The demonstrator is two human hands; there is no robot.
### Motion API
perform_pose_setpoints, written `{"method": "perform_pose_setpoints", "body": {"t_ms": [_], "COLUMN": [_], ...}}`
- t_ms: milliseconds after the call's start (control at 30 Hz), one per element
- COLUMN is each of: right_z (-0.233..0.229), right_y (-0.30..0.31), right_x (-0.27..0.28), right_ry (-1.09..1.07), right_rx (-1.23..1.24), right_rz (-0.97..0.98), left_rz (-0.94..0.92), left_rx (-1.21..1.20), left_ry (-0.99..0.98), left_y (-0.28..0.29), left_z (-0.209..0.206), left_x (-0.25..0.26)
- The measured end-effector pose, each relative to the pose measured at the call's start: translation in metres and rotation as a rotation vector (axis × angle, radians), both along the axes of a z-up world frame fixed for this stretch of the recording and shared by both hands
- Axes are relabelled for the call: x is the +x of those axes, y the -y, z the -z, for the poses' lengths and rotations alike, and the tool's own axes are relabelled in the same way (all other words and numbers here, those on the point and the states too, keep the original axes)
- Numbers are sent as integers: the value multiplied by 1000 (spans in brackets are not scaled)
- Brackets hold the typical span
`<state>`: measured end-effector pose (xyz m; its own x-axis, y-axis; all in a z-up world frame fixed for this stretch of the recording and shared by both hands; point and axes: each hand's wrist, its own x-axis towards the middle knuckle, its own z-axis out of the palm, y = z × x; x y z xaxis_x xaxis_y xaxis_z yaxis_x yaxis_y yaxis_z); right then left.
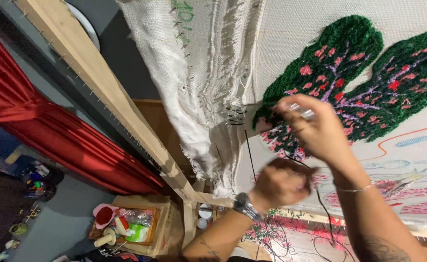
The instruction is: Finishing a handmade rug by pulling yarn through the backing and trimming excess thread with scissors.
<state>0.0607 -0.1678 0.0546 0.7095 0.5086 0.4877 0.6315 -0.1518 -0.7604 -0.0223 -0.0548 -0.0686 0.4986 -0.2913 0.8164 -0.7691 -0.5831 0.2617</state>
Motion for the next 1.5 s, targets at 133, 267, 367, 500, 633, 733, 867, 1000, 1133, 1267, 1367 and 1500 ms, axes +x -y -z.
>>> {"method": "perform_pose_setpoints", "body": {"t_ms": [133,267,367,500,633,733,867,1000,1133,1267,1367,1500], "right_z": [-20,-31,-36,-33,-34,-37,-36,-41,-60,-55,-54,-53], "right_y": [12,17,23,36,61,77,90,94,84,91,94,103], "right_x": [-1,-2,-2,2,6,4,-3,-14,-34,-34,-34,-35], "right_ry": [-238,-137,-67,-222,13,123,336,371,325,331,353,249], "right_rx": [221,214,217,248,145,-66,-76,-19,75,97,93,48], "right_rz": [36,95,139,232,136,426,499,519,537,581,600,700], "left_rz": [-159,-386,-440,-439,-460,-448,-416,-394,-384,-374,-377,-385], "left_rx": [-186,-415,-423,-288,-246,-291,-284,-294,-300,-273,-267,-256], "left_ry": [124,208,150,135,162,173,203,196,185,155,149,141], "left_y": [-42,-69,-81,-88,-81,-68,-56,-44,-37,-33,-31,-30], "left_z": [-32,-65,-83,-102,-105,-107,-112,-105,-108,-111,-113,-115], "left_x": [13,24,29,29,31,33,32,42,38,34,32,26]}}
